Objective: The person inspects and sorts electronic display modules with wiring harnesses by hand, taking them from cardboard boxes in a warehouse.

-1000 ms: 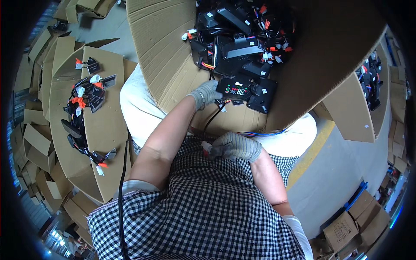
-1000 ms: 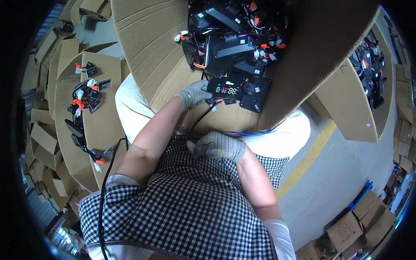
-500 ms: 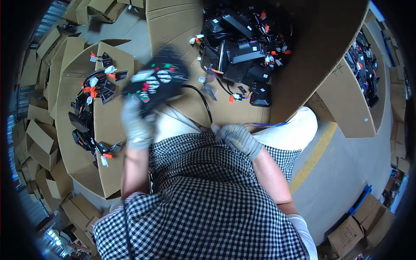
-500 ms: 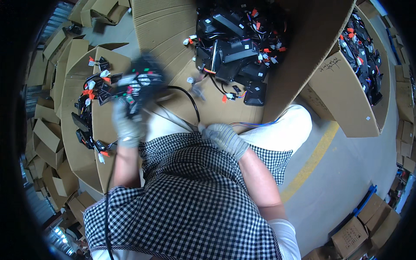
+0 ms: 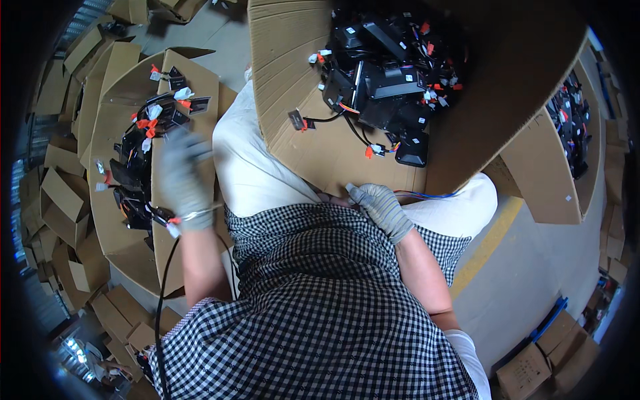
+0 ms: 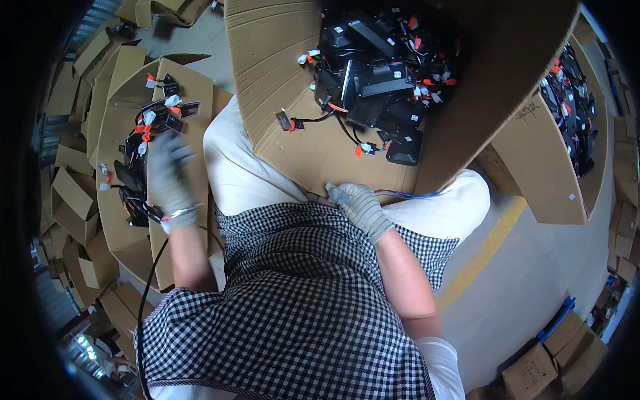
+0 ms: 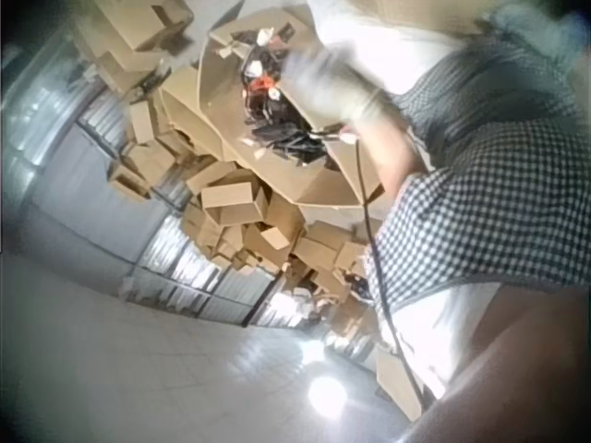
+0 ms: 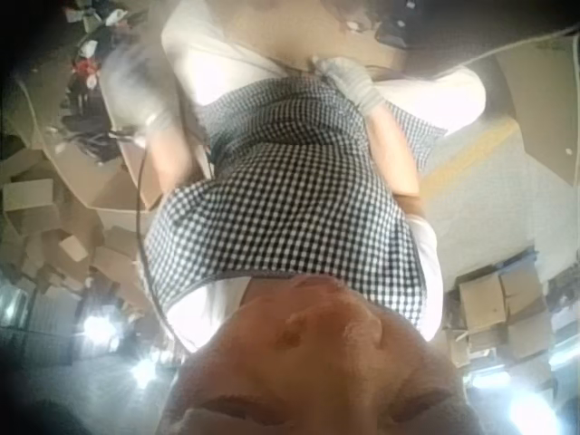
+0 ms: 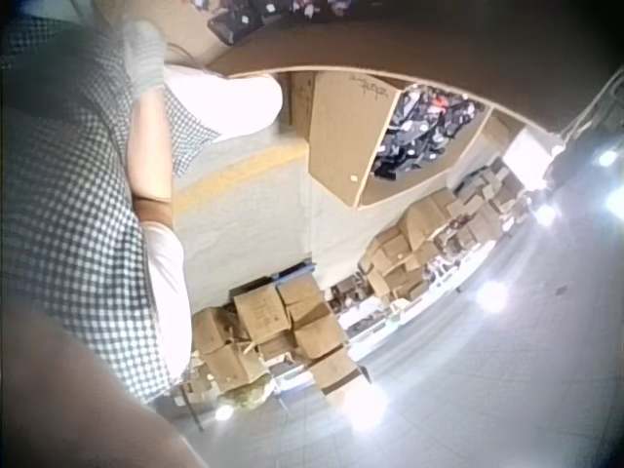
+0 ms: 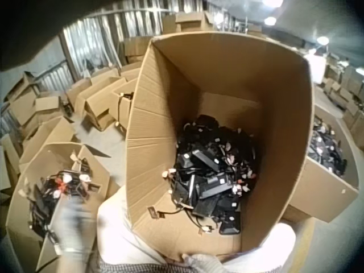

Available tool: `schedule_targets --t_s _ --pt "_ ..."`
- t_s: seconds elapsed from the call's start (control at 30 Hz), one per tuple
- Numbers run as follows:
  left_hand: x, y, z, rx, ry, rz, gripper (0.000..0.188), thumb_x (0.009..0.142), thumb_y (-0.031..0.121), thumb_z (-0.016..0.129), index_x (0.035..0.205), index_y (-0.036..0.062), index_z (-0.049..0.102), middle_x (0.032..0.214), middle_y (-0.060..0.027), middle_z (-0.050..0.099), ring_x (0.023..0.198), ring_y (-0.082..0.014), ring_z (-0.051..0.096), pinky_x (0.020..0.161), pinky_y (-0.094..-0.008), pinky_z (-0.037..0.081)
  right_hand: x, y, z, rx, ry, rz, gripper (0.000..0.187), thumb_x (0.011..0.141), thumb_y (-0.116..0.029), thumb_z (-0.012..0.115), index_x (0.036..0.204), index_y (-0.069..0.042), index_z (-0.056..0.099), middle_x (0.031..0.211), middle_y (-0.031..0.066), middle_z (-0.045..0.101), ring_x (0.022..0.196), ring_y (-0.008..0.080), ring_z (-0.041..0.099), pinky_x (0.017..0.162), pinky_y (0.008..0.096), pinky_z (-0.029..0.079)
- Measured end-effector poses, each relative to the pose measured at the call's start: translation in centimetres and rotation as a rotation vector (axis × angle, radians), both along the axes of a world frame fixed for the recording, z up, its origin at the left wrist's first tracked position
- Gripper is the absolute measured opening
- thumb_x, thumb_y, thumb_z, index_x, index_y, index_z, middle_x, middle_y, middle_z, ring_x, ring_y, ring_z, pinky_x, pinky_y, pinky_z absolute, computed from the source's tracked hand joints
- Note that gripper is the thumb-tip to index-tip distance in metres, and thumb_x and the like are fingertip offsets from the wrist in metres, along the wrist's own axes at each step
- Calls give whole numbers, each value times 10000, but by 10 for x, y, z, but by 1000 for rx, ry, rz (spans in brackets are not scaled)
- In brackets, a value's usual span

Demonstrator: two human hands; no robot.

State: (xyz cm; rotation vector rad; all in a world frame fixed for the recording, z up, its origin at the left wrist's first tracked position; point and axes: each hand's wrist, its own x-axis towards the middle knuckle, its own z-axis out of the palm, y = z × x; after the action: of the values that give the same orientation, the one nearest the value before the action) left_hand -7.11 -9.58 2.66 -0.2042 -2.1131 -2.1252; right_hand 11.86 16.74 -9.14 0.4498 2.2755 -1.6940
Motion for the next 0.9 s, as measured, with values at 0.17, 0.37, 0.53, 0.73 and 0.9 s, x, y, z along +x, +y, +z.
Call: schedule_targets --t_s 0.17,0.37,0.53,0.73,0.9 --pt "-35 125 -124 -1198 411 -638 216 824 200 534 962 79 647 981 -115 637 1026 -240 556 884 -380 418 1 -1 -9 80 -28 100 456 935 -391 446 712 -26 605 662 150 595 636 299 562 637 371 425" --pt "-34 168 -196 -1882 312 -859 208 833 173 502 966 114 650 984 -101 658 956 -240 619 780 -410 460 0 -2 -10 97 -148 63 466 932 -408 445 737 -21 615 697 161 603 673 307 573 663 359 436" --pt "14 148 -190 -1807 232 -885 242 828 137 495 1045 92 593 911 -100 678 817 -274 670 696 -428 492 -1 0 -7 266 67 194 401 948 -351 423 791 -41 623 691 163 591 659 317 570 639 398 427" --pt "44 120 -89 -1469 27 -1089 191 806 104 523 982 46 568 902 -132 667 818 -293 655 679 -401 501 10 -1 -13 246 361 25 400 908 -333 548 690 -2 604 550 101 518 520 197 475 559 311 396" --pt "69 89 -12 -453 -215 -1158 156 819 146 562 902 25 615 826 -130 638 738 -258 630 688 -345 503 24 6 19 203 420 -75 84 883 -100 559 907 -51 623 697 90 569 588 251 546 539 325 443"
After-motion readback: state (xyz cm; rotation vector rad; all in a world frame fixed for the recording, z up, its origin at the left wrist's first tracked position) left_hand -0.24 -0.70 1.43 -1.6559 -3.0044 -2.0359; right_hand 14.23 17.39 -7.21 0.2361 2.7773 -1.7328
